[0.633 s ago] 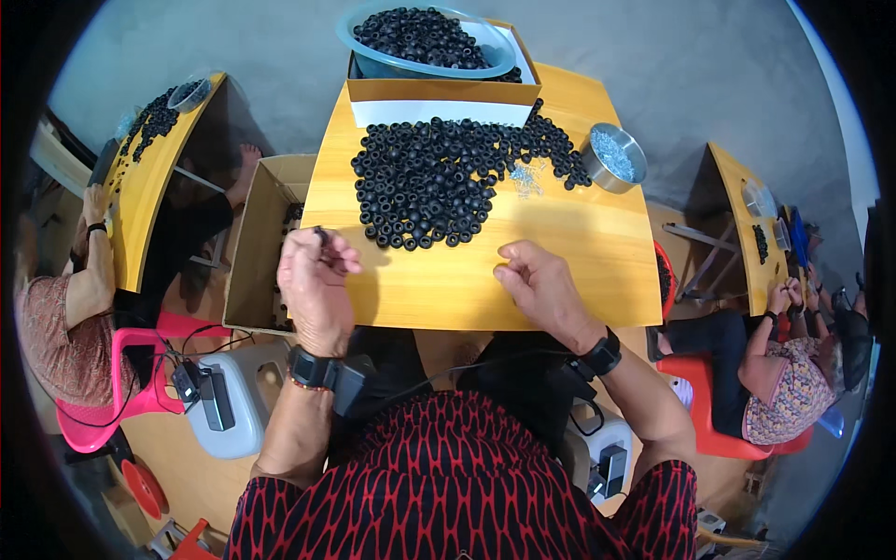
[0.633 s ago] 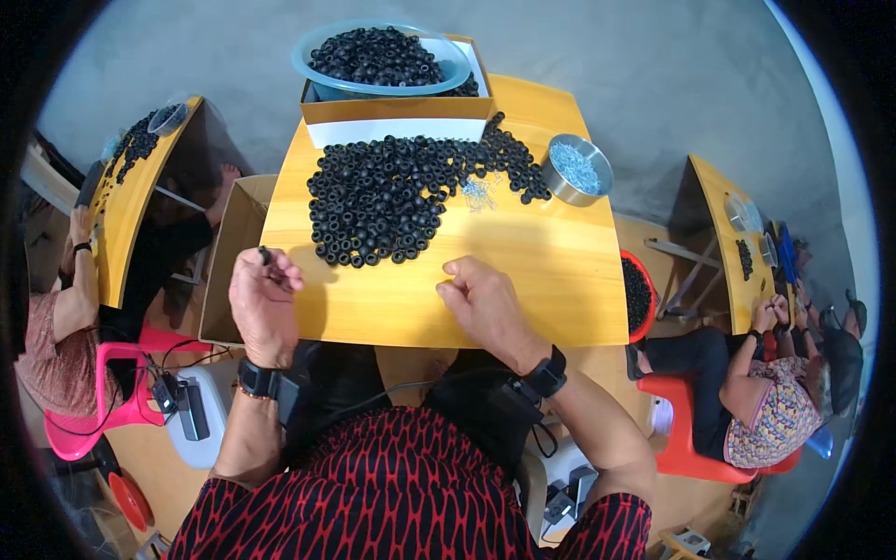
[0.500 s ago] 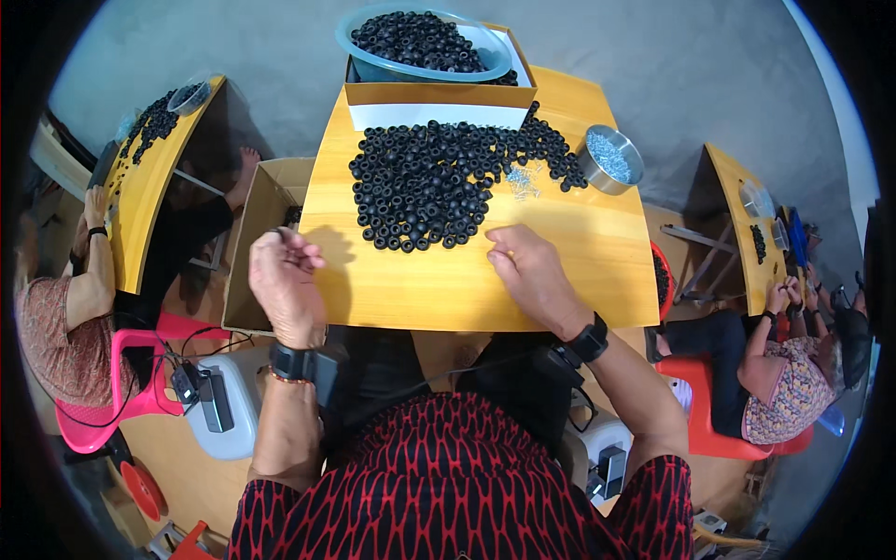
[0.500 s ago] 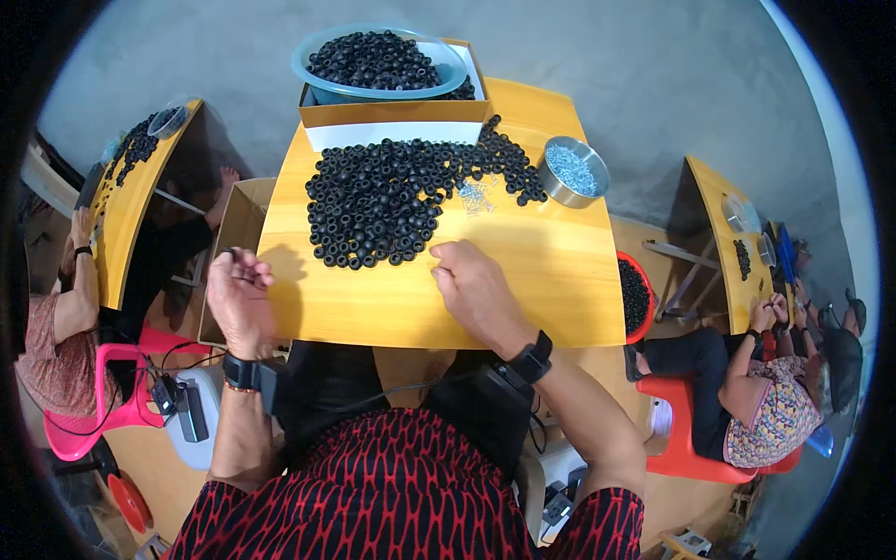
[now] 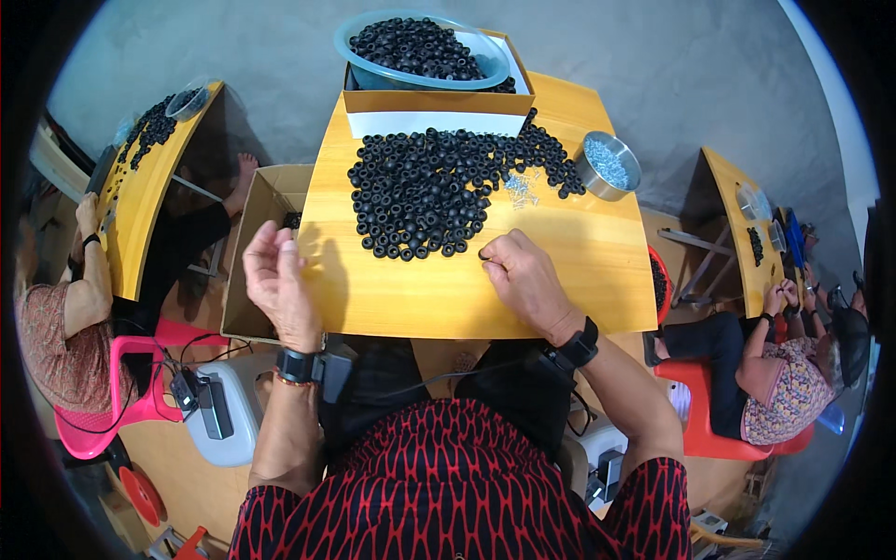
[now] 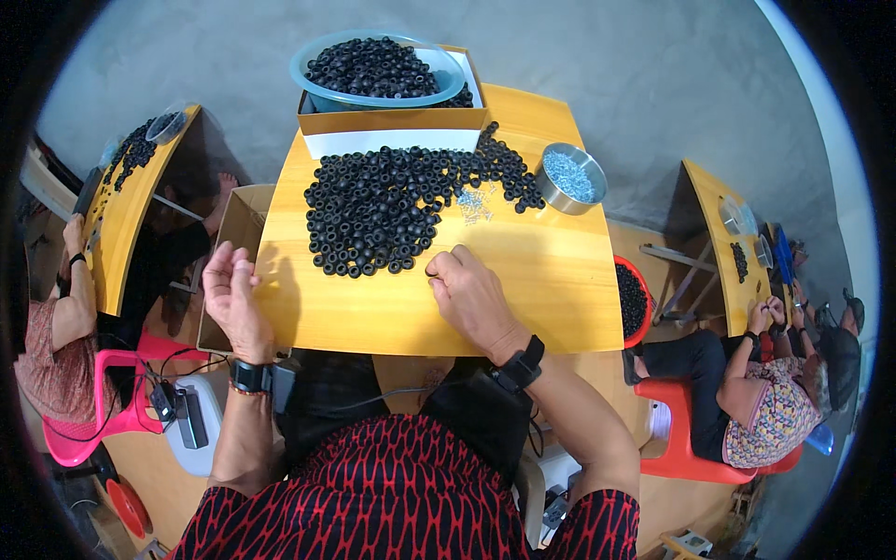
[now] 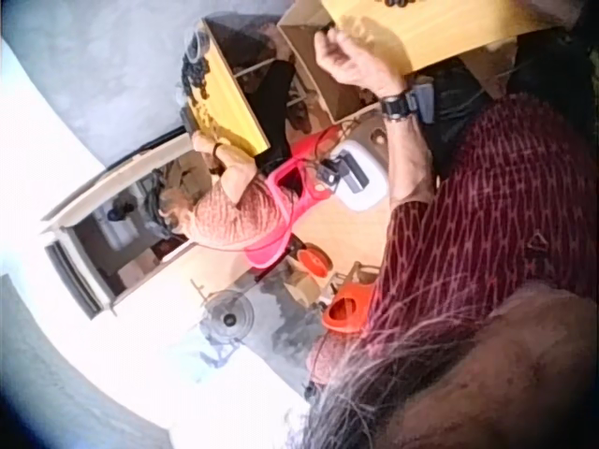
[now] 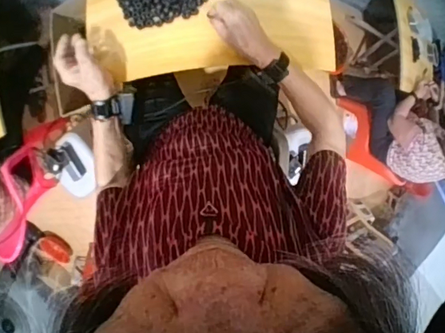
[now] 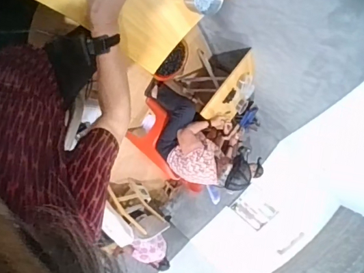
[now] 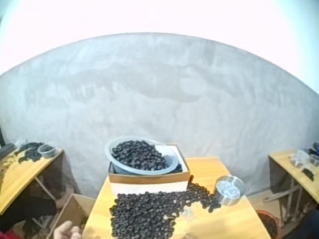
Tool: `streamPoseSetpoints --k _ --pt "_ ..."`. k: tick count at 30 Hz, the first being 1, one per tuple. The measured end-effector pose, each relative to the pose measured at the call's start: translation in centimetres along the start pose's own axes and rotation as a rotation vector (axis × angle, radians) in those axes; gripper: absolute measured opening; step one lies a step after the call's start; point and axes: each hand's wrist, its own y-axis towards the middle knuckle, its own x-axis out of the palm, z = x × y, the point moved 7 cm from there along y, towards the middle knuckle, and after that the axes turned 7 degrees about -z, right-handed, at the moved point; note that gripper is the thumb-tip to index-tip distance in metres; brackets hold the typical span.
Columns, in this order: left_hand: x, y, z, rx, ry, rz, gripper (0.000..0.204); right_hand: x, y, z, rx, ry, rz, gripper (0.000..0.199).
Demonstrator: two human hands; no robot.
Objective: Assembling small metal components into black plastic grommets at a workstation.
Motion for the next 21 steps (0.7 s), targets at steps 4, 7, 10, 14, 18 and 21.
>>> streamPoseSetpoints --k 4,7,10,14,18,21 --pt "6.1 -4.5 1.1 -0.064 0.008 -0.362 0.020 -0.7 -0.6 -1.0 -0.036 -0.022 0.037 0.010" --pt "10.1 -9.0 0.9 -0.176 0.013 -0.678 0.016 -0.3 -0.6 -0.8 -0.080 -0.043 0.033 0.011" --pt "12.5 -10.5 1.7 -0.093 0.120 -0.802 0.019 0.1 -0.9 0.6 0.007 0.140 0.065 0.010" --pt "14.4 -10.6 2.7 -0.066 0.170 -0.834 0.021 1.3 -2.3 2.2 0.280 0.721 0.036 0.012" --pt "14.6 -11.0 1.4 -0.010 0.190 -0.864 0.016 2.4 -2.8 0.5 0.387 1.008 -0.090 0.015" --pt "14.4 -10.9 0.7 -0.055 0.173 -0.894 0.012 2.5 -3.0 0.7 0.395 1.043 -0.165 0.014"
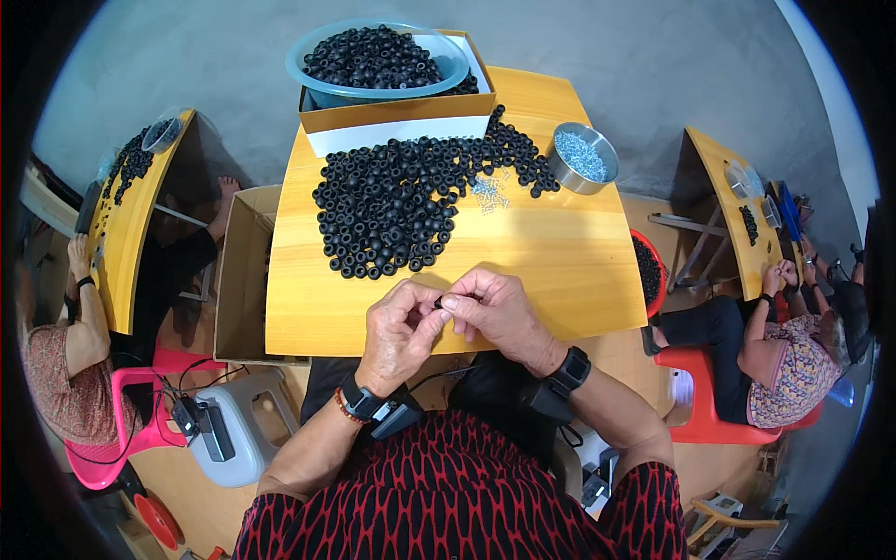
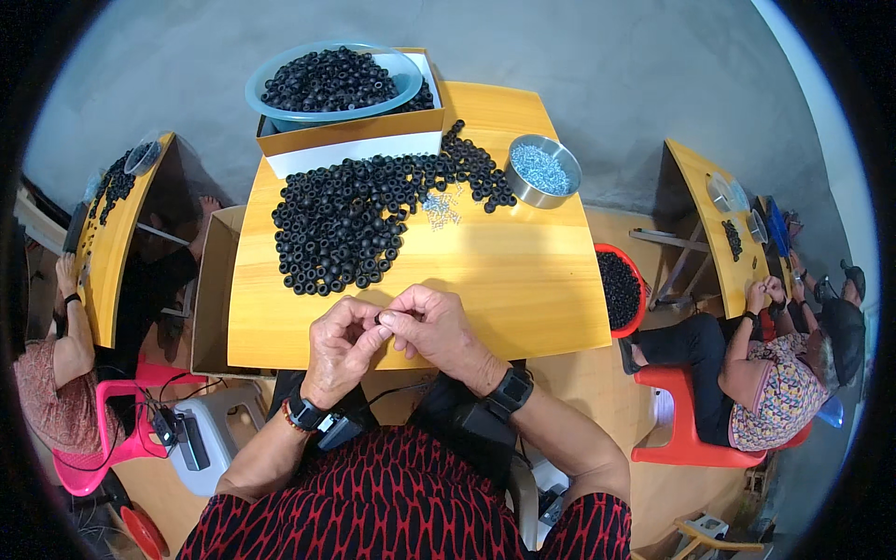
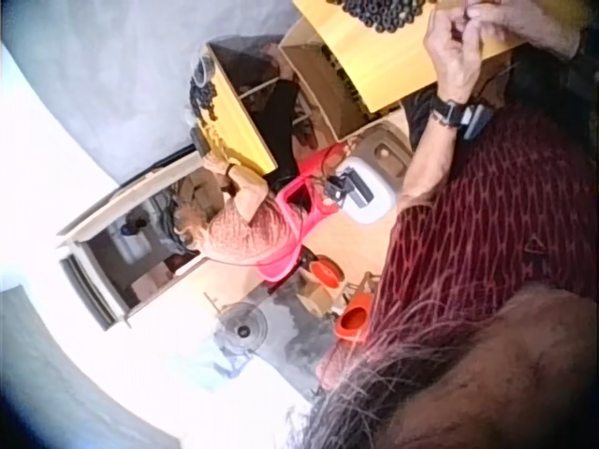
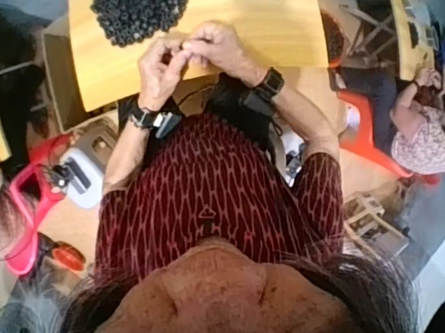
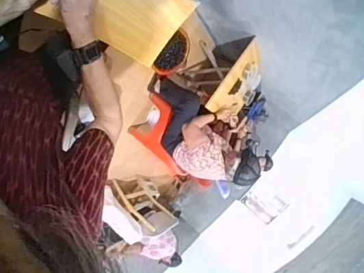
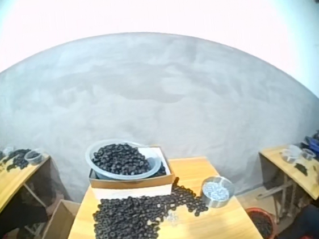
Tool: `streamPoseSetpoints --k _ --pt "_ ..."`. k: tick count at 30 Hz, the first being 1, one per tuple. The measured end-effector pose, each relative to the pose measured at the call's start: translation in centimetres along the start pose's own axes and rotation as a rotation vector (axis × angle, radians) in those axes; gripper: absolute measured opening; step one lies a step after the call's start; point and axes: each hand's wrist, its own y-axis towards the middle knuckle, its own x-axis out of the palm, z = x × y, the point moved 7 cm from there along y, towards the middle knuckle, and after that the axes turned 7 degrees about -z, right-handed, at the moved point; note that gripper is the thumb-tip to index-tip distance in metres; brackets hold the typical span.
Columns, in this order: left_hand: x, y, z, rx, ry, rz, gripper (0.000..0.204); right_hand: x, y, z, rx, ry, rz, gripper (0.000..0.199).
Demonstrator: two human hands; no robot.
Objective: Assembling small metal components into black plastic grommets at a workstation.
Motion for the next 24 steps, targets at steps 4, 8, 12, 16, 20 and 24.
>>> streamPoseSetpoints --k 4,8,12,16,20,24 --pt "-0.1 -0.4 -1.0 -0.109 -0.153 0.015 0.014 -2.4 0.9 -0.8 0.018 -0.245 0.013 0.013" --pt "-0.2 -0.2 -1.2 -0.087 -0.132 0.032 0.015 -10.4 2.9 -3.1 -0.277 -0.584 0.391 0.016" --pt "-0.3 -0.2 -1.1 -0.072 -0.111 0.075 0.015 -13.5 4.7 -4.0 -0.204 -0.725 0.487 0.021" --pt "-0.4 -0.4 -1.3 -0.070 -0.074 0.051 0.018 -12.1 5.7 -4.7 -0.181 -0.903 0.418 0.022" --pt "-0.5 0.0 -0.4 -0.024 -0.050 0.031 0.020 -12.0 5.8 -4.8 -0.192 -1.014 0.419 0.020" --pt "-0.5 -0.1 -0.5 -0.026 -0.073 0.018 0.020 -12.2 5.3 -4.8 -0.218 -0.941 0.446 0.016"
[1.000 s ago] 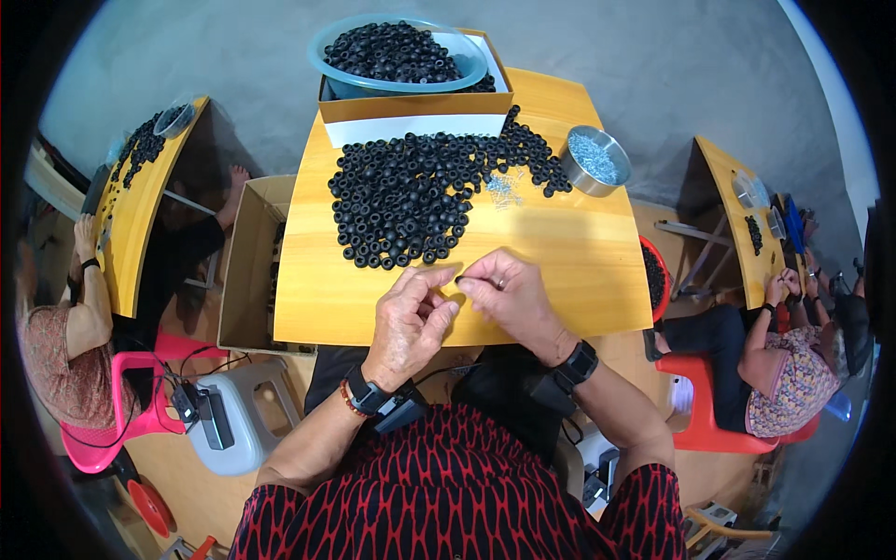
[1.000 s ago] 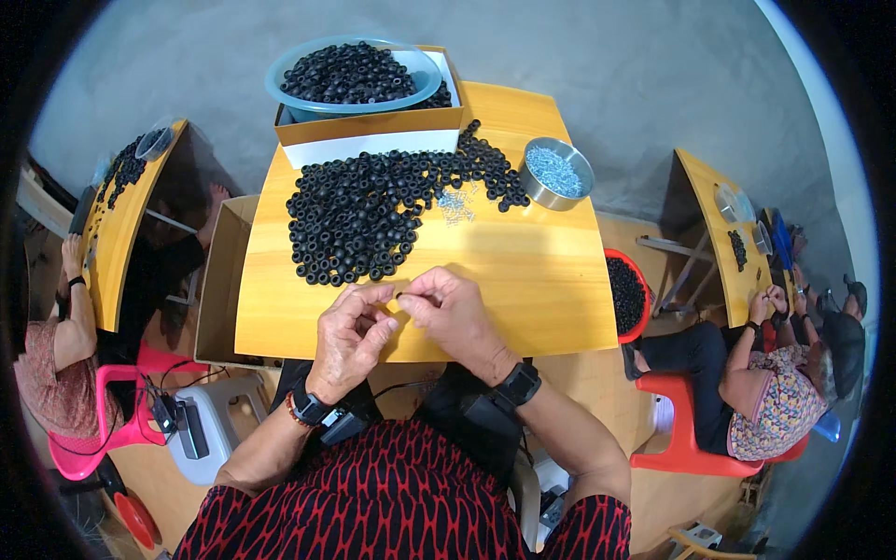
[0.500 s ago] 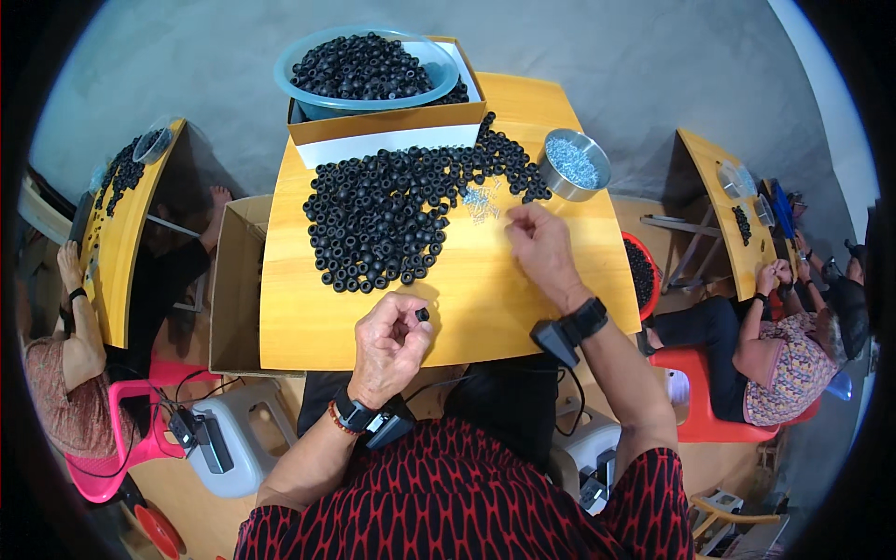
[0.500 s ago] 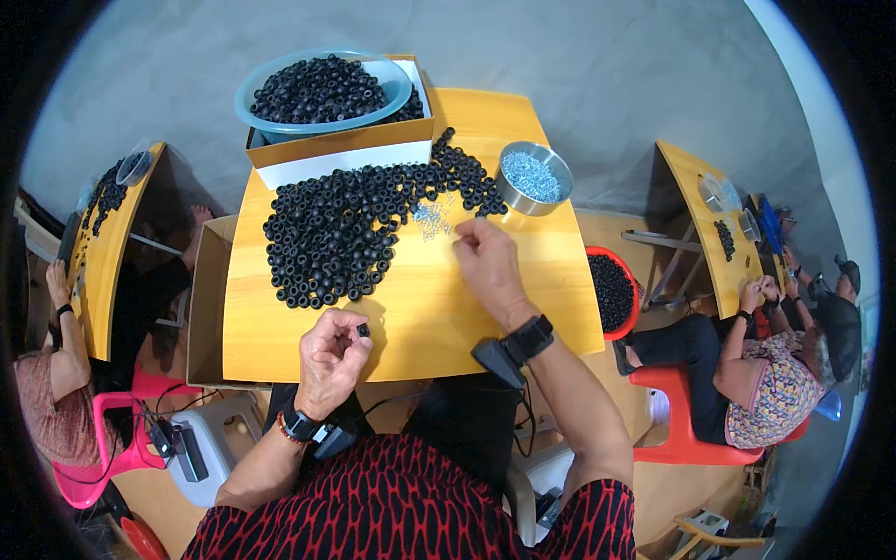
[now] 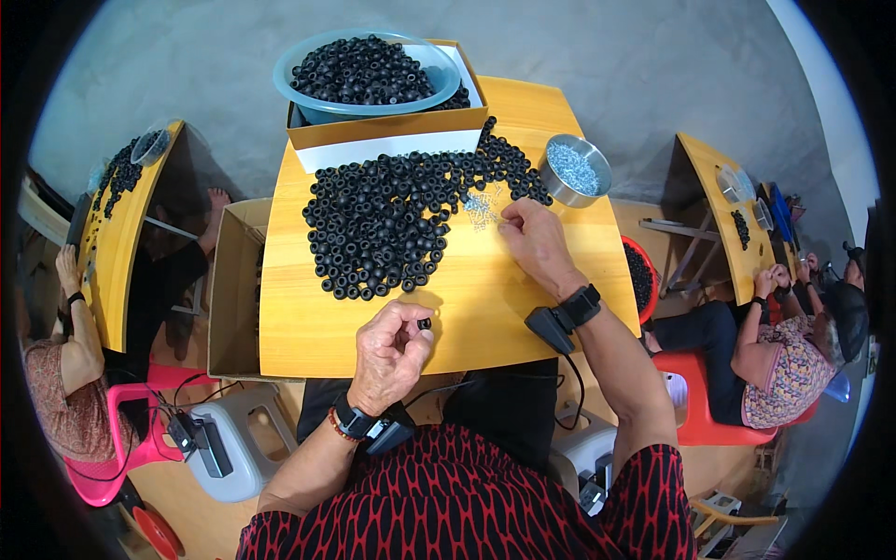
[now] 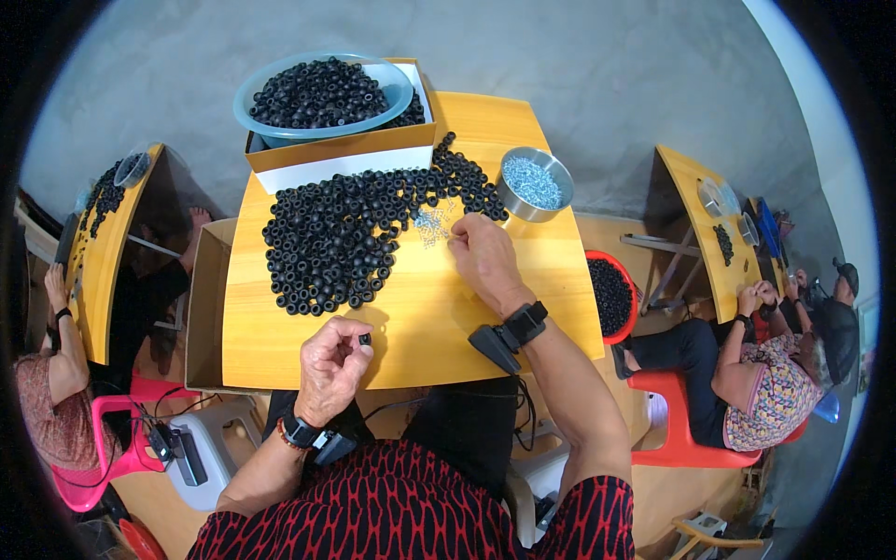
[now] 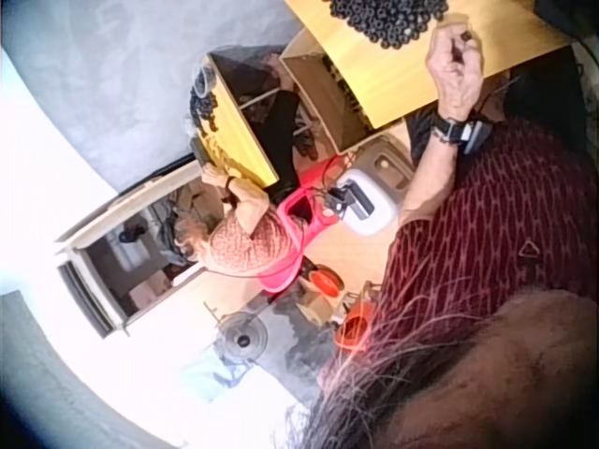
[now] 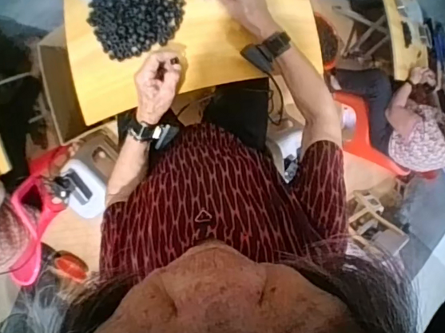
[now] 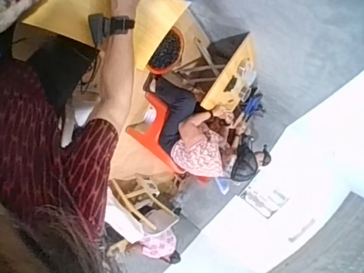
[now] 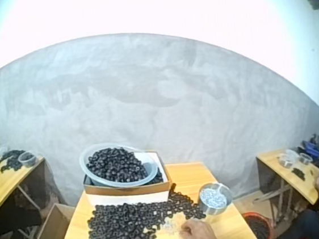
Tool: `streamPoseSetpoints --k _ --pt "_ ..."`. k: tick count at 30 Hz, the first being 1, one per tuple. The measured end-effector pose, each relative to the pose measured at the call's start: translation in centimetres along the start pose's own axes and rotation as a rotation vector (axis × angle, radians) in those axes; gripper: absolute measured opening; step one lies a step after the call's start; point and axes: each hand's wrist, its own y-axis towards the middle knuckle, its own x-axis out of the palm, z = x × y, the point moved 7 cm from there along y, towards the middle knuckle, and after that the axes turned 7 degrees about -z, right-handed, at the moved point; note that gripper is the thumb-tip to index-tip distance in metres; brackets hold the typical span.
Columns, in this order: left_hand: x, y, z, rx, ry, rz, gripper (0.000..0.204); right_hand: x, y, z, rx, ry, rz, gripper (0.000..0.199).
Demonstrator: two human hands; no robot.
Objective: Assembling small metal components into black plastic grommets at a workstation.
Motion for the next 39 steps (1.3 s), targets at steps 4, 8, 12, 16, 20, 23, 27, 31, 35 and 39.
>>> streamPoseSetpoints --k 4,8,12,16,20,23,27,31,35,39 --pt "0.0 -0.2 -0.1 -0.090 -0.032 -0.019 0.020 -0.2 -0.9 0.7 0.020 0.145 0.004 0.014" --pt "0.0 -0.1 0.0 -0.099 -0.072 -0.020 0.018 0.0 -1.9 1.3 0.084 0.389 -0.020 0.014" --pt "-0.1 -0.1 -0.1 -0.094 -0.045 -0.027 0.016 0.4 -3.1 -0.8 0.103 0.558 -0.109 0.013" --pt "0.0 -0.1 -0.1 -0.091 -0.060 -0.024 0.016 0.7 -3.7 -2.3 0.122 0.685 -0.149 0.014" --pt "0.1 0.0 0.0 -0.111 -0.074 -0.045 0.016 0.9 -4.0 -2.9 0.149 0.828 -0.181 0.017" --pt "0.2 -0.1 -0.6 -0.129 -0.100 -0.043 0.016 1.0 -4.0 -3.0 0.128 0.888 -0.192 0.019" --pt "-0.1 -0.3 -0.5 -0.106 -0.084 -0.020 0.018 0.9 -4.5 -4.2 0.106 0.920 -0.237 0.018" --pt "-0.4 -0.2 -0.2 -0.052 -0.033 -0.018 0.018 1.6 -5.4 -6.0 0.045 0.980 -0.309 0.015" --pt "-0.6 -0.2 -0.5 -0.103 -0.127 -0.009 0.016 2.8 -6.2 -7.6 0.003 0.968 -0.387 0.014" --pt "-0.7 -0.5 -1.0 -0.149 -0.263 -0.010 0.015 4.0 -6.6 -8.6 -0.055 0.937 -0.437 0.017"
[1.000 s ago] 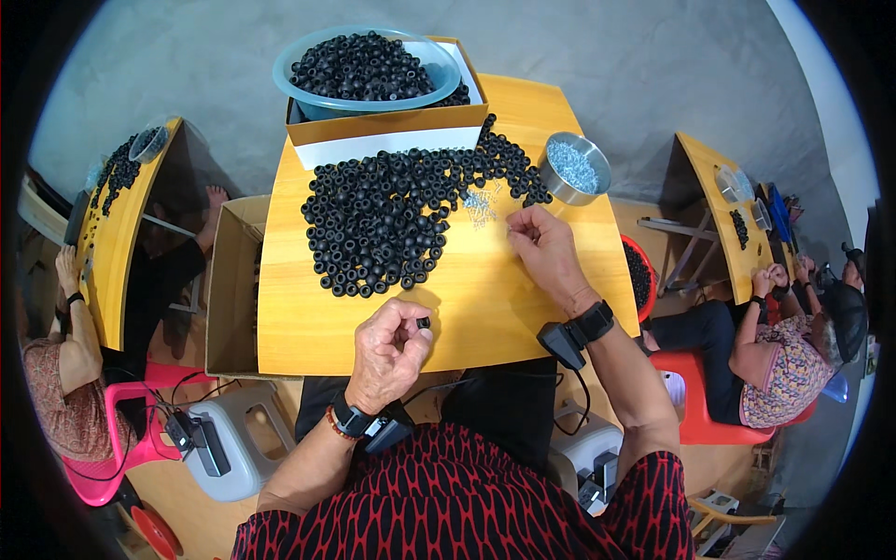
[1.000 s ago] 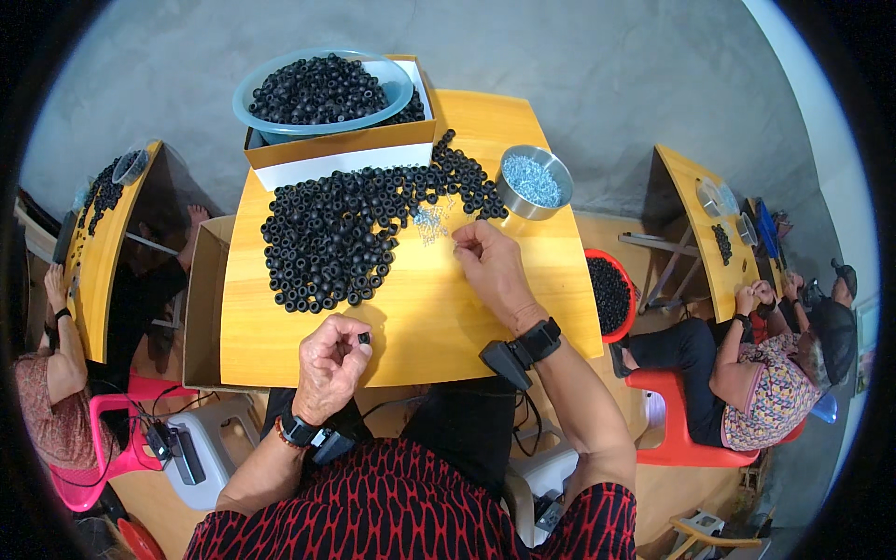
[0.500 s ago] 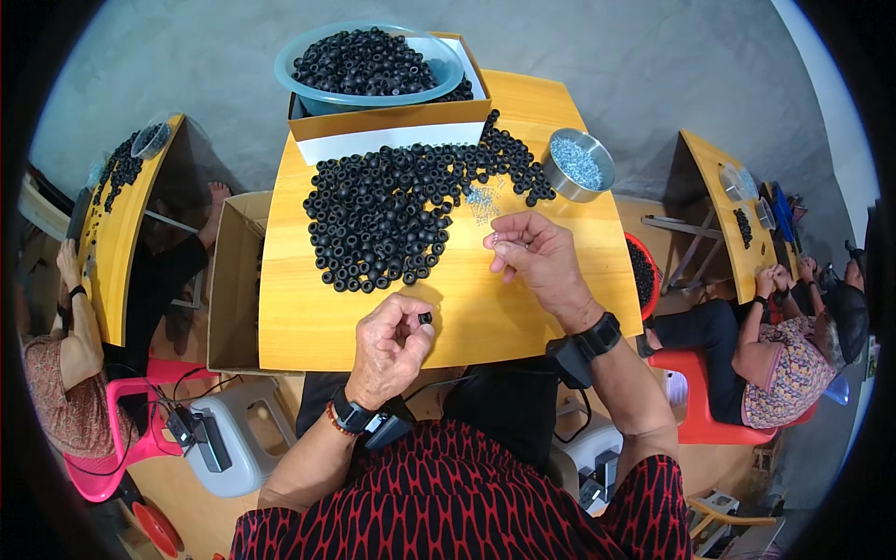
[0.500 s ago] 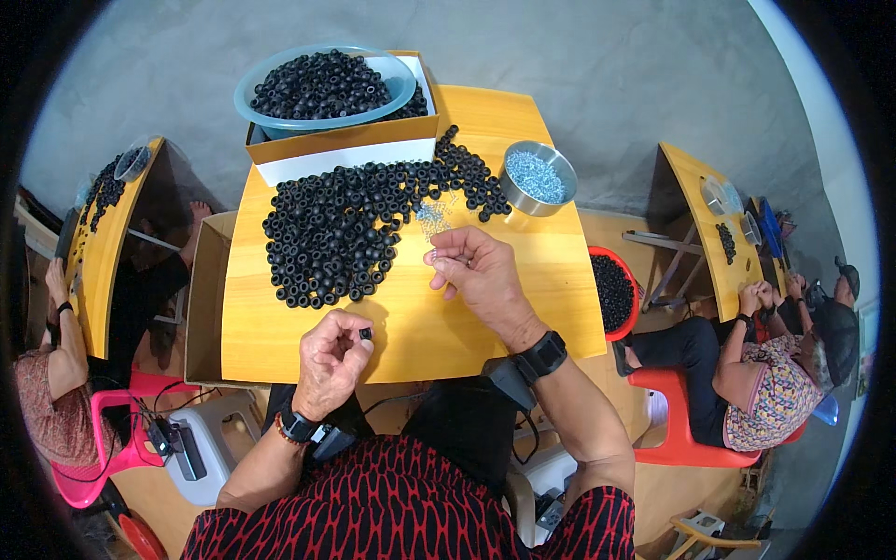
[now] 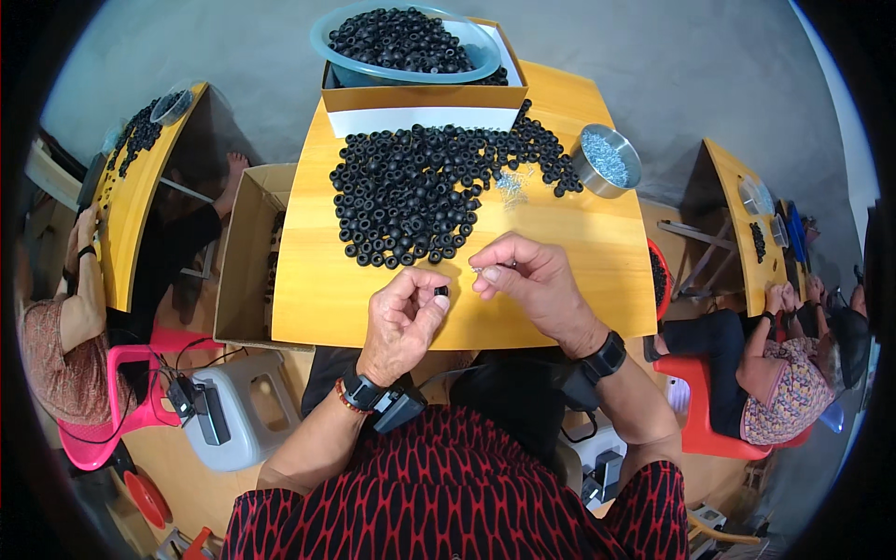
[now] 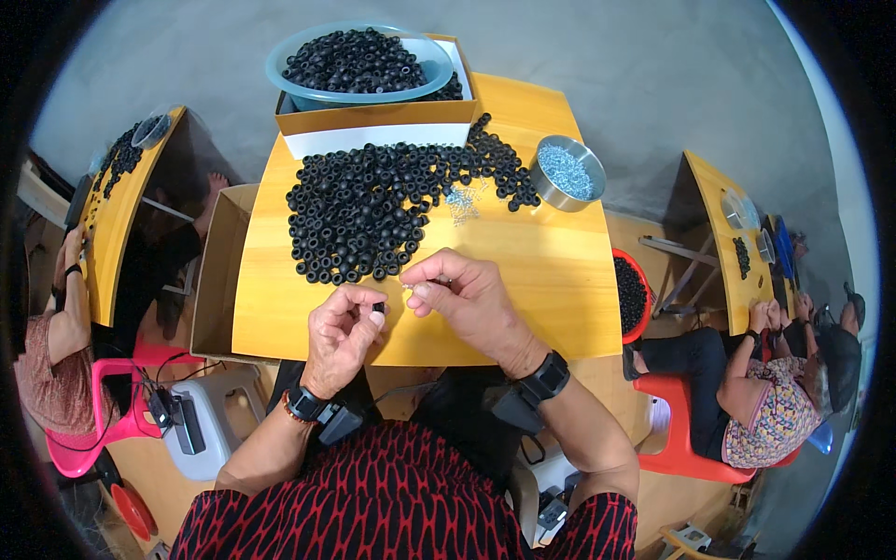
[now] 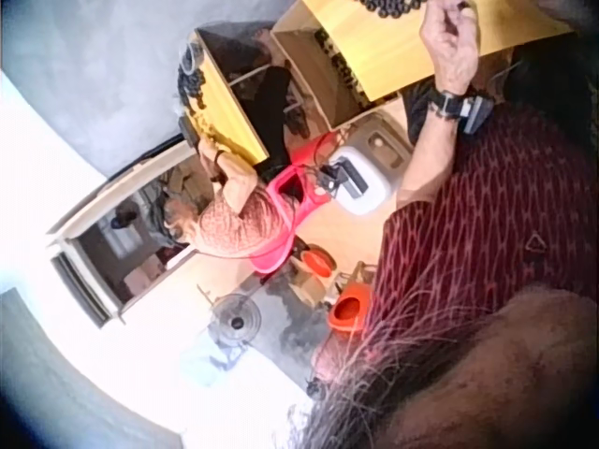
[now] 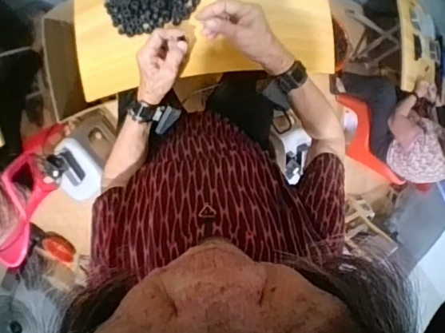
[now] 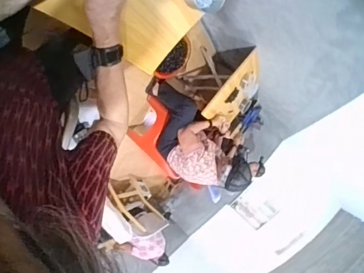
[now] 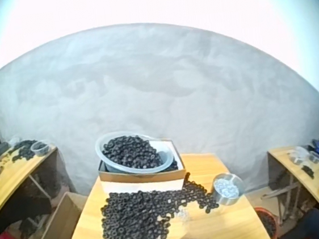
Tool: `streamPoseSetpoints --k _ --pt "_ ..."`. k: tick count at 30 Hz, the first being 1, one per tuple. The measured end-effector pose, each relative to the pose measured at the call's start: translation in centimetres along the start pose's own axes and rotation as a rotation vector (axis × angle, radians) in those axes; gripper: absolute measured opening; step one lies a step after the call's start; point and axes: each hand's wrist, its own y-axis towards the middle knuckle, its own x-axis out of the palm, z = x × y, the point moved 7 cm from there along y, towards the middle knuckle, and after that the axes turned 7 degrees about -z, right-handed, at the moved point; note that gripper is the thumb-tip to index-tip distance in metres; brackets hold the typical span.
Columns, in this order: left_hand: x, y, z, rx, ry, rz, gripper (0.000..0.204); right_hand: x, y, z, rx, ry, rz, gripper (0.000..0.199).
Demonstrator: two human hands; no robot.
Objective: Assembling small metal components into black plastic grommets at a workstation.
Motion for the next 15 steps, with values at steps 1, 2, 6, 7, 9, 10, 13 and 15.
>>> streamPoseSetpoints --k 1,2,6,7,9,10,13,15 --pt "0.0 0.0 -0.1 -0.010 -0.064 -0.005 0.016 0.3 -0.1 0.0 0.003 0.001 -0.003 0.017" --pt "0.0 0.1 -0.1 -0.014 -0.069 -0.011 0.016 0.6 -0.3 0.0 0.023 -0.025 -0.009 0.016" --pt "0.2 0.4 0.1 0.053 -0.151 0.027 0.017 2.0 -0.5 -0.1 0.052 -0.095 0.007 0.012" --pt "0.2 0.4 0.1 0.061 -0.171 0.031 0.018 2.1 -0.5 -0.3 0.053 -0.095 0.008 0.012" --pt "0.0 0.5 -0.3 0.069 -0.192 0.038 0.019 2.5 -0.1 -0.9 0.026 -0.247 -0.020 0.012" --pt "-0.1 0.4 -0.5 0.075 -0.184 0.019 0.019 2.5 0.1 -1.1 0.027 -0.246 -0.024 0.012" --pt "-0.1 0.5 -0.6 0.078 -0.179 -0.007 0.019 3.1 0.6 -2.4 -0.085 -0.528 -0.080 0.016" --pt "0.0 0.5 -0.6 0.075 -0.182 -0.012 0.019 3.4 0.7 -2.9 -0.143 -0.634 -0.101 0.017"
